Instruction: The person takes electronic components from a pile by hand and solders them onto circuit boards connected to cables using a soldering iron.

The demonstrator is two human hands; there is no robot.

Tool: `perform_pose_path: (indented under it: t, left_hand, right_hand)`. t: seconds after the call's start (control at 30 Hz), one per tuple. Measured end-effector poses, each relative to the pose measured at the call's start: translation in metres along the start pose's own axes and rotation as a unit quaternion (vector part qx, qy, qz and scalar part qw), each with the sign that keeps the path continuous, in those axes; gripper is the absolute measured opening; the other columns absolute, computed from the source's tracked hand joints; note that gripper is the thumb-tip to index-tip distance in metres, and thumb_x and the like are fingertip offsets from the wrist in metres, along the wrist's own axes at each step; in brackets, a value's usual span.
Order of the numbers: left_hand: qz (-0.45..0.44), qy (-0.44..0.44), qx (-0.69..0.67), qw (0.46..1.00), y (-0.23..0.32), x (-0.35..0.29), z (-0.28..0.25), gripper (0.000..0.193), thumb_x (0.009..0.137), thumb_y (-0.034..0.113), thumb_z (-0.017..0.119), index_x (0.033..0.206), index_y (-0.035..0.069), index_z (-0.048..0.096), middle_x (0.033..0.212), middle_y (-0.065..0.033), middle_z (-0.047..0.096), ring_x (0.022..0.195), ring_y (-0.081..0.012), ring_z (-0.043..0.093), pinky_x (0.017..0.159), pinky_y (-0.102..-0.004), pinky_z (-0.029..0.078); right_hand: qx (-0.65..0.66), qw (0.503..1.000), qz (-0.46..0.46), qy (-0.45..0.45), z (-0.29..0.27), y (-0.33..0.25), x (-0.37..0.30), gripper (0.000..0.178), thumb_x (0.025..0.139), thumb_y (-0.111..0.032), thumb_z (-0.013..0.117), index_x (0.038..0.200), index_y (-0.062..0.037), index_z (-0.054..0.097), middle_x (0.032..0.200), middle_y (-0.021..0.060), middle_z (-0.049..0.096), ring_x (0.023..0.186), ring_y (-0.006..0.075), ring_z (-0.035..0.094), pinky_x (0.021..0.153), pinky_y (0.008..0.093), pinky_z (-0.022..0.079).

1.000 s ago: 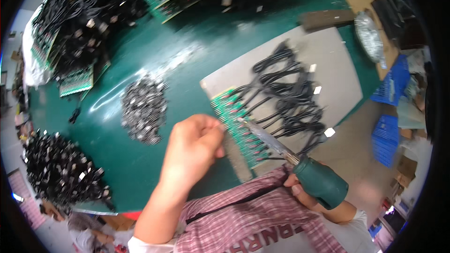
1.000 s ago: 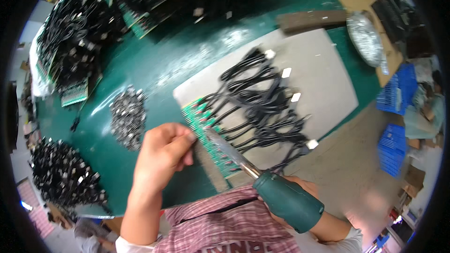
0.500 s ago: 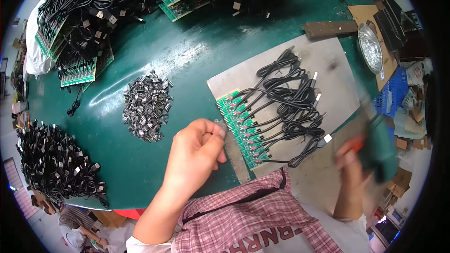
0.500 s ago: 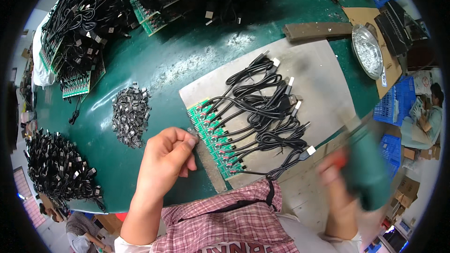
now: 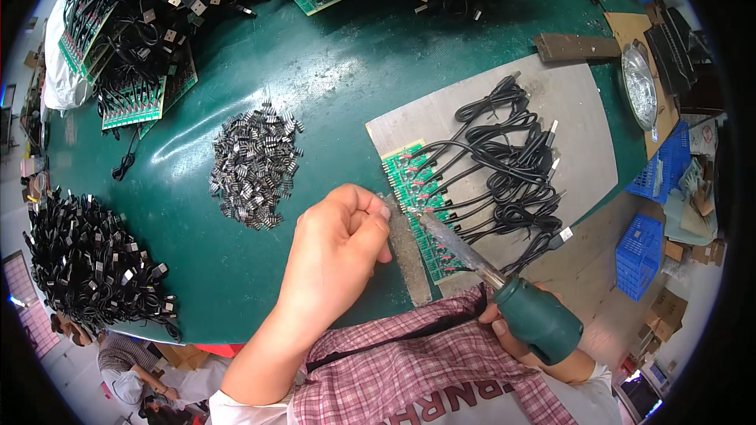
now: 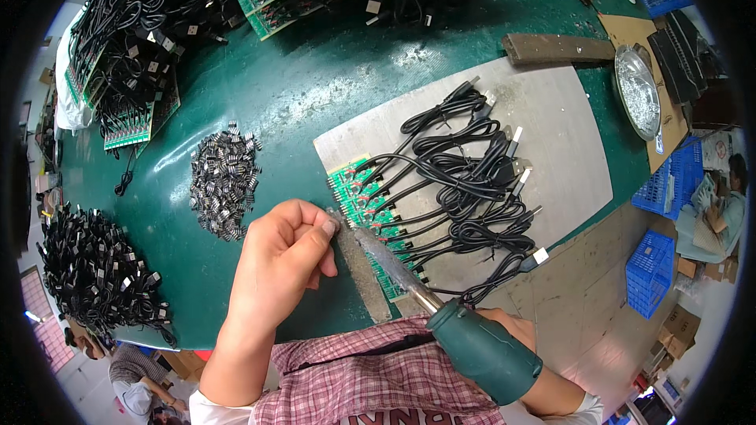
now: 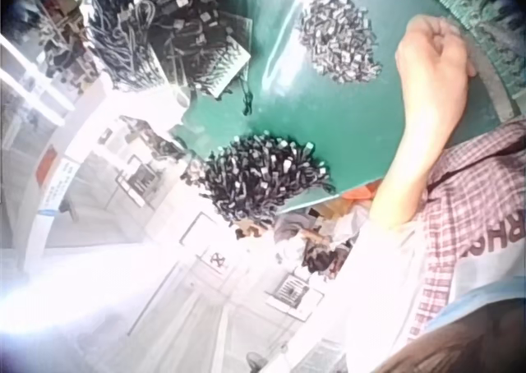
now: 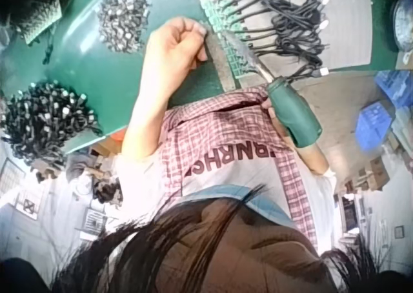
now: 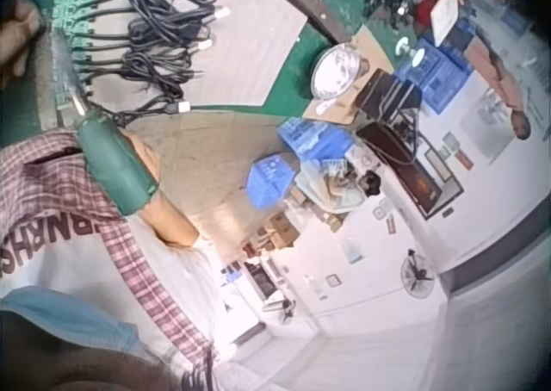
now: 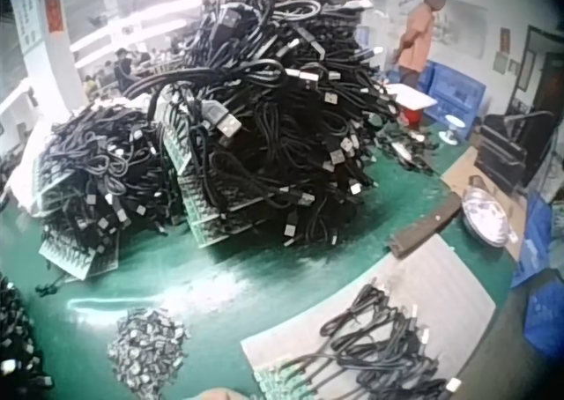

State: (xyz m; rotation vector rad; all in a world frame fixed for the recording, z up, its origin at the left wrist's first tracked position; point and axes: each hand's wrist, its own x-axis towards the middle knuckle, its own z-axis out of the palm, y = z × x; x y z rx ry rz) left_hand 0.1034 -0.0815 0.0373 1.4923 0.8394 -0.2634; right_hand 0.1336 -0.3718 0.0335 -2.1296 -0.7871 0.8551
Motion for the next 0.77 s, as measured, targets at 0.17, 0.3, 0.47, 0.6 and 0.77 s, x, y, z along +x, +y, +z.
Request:
perform_pose_path:
  t: [0.17,0.3,0.47,0.6,0.77]
  left_hand:
    - [-0.002,-0.002,0.001,1.0,0.0,0.0,-0.001,0.015,0.092,0.013,0.056,0.087,0.0,0.059,0.061,-0.001,0.059,0.049,-0.0043,0.048,0.044,-0.0197,0.036]
    - [0.016,0.029,-0.025,0.999,-0.005,-0.007,-0.007,0.013,0.093,0.013,0.055,0.09,0.001,0.059,0.062,-0.0001,0.058,0.052,-0.004,0.049,0.047,-0.0187,0.036]
    - [0.123,0.205,0.07,0.969,-0.017,-0.019,-0.035,0.01,0.094,0.01,0.057,0.093,0.0,0.059,0.07,0.0004,0.056,0.058,-0.0047,0.05,0.053,-0.0185,0.038]
    - [0.19,0.277,0.219,0.916,-0.033,-0.024,-0.048,0.006,0.092,0.004,0.057,0.093,-0.002,0.058,0.078,-0.0027,0.055,0.07,-0.0079,0.05,0.063,-0.0214,0.041]
    - [0.207,0.274,0.301,0.89,-0.034,-0.032,-0.045,0.006,0.089,0.002,0.059,0.094,-0.001,0.058,0.084,-0.0043,0.056,0.073,-0.0148,0.052,0.068,-0.0252,0.043]
  right_hand:
    - [-0.017,0.999,-0.031,0.026,0.001,-0.01,0.009,0.006,0.083,-0.002,0.061,0.088,-0.0039,0.064,0.08,0.0055,0.068,0.076,0.0184,0.063,0.071,0.0312,0.047]
    - [-0.041,0.998,-0.042,0.033,0.002,-0.005,0.008,0.006,0.081,-0.003,0.063,0.086,-0.0054,0.064,0.079,0.0041,0.068,0.075,0.0179,0.063,0.07,0.0309,0.046]
    - [0.146,0.984,0.104,0.016,0.002,-0.01,0.009,0.005,0.078,-0.004,0.065,0.082,-0.0072,0.065,0.078,0.0028,0.068,0.071,0.0189,0.062,0.066,0.0312,0.046]
    - [-0.008,0.999,-0.041,0.028,0.004,0.006,0.003,0.004,0.079,-0.003,0.064,0.082,-0.0054,0.065,0.078,0.0056,0.067,0.069,0.0197,0.062,0.066,0.0311,0.047]
    - [-0.013,1.0,0.021,0.014,0.004,-0.001,-0.003,0.005,0.08,-0.003,0.062,0.084,-0.0035,0.065,0.079,0.0077,0.066,0.07,0.021,0.062,0.066,0.0314,0.049]
